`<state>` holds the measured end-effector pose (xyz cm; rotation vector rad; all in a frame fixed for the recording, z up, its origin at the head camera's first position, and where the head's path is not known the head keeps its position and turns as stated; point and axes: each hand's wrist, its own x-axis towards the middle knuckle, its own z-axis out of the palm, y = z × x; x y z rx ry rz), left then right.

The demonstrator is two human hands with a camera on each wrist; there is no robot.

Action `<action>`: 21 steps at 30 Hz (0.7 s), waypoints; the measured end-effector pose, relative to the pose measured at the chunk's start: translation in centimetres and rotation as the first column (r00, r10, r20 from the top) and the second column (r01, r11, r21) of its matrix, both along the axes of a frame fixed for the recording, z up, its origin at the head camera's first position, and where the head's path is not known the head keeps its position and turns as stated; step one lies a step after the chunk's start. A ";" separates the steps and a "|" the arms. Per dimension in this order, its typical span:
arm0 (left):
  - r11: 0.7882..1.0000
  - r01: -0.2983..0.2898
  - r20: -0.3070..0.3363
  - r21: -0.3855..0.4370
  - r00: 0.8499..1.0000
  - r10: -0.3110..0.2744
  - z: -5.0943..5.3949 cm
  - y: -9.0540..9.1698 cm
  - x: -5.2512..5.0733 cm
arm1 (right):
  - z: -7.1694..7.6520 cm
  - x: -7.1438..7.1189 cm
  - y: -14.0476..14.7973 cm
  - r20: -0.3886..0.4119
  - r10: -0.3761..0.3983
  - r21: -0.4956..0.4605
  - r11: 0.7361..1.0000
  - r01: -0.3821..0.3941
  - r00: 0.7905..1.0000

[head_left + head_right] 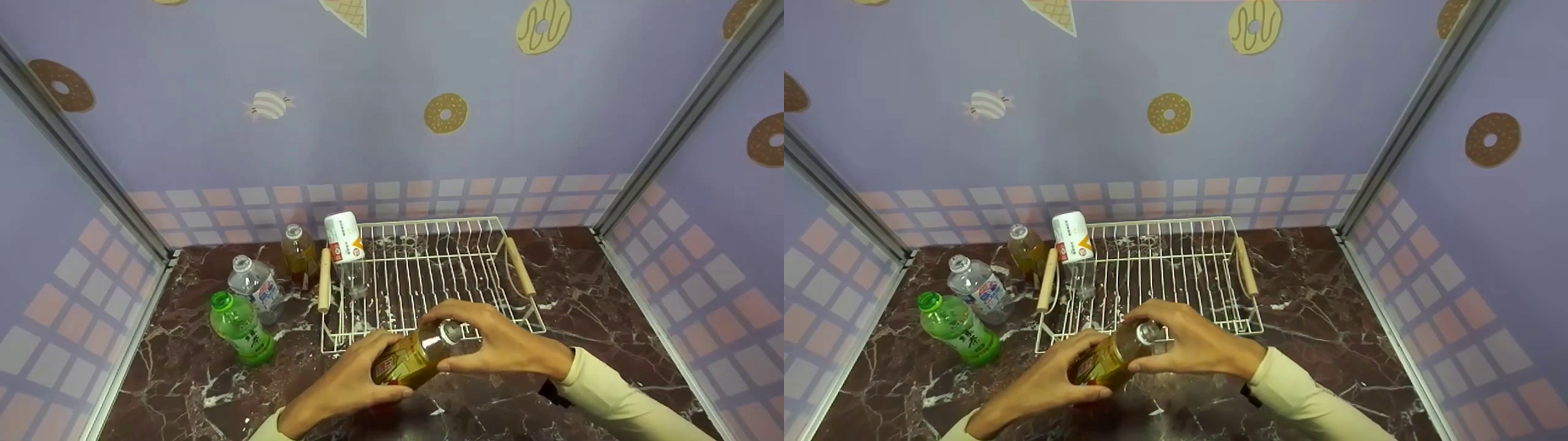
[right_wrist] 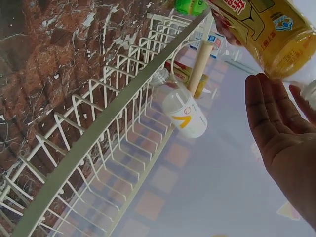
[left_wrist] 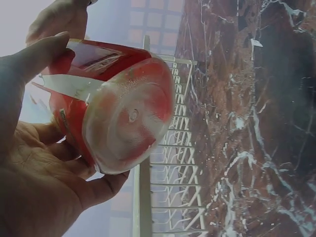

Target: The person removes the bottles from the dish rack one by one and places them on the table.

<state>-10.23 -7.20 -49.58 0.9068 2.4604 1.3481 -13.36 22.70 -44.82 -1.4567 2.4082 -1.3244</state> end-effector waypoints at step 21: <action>0.976 -0.077 0.020 0.203 0.997 0.075 -3.6 -0.1 1.8 | -0.6 -0.5 2.3 -0.005 -0.146 -0.037 0.989 0.146 0.989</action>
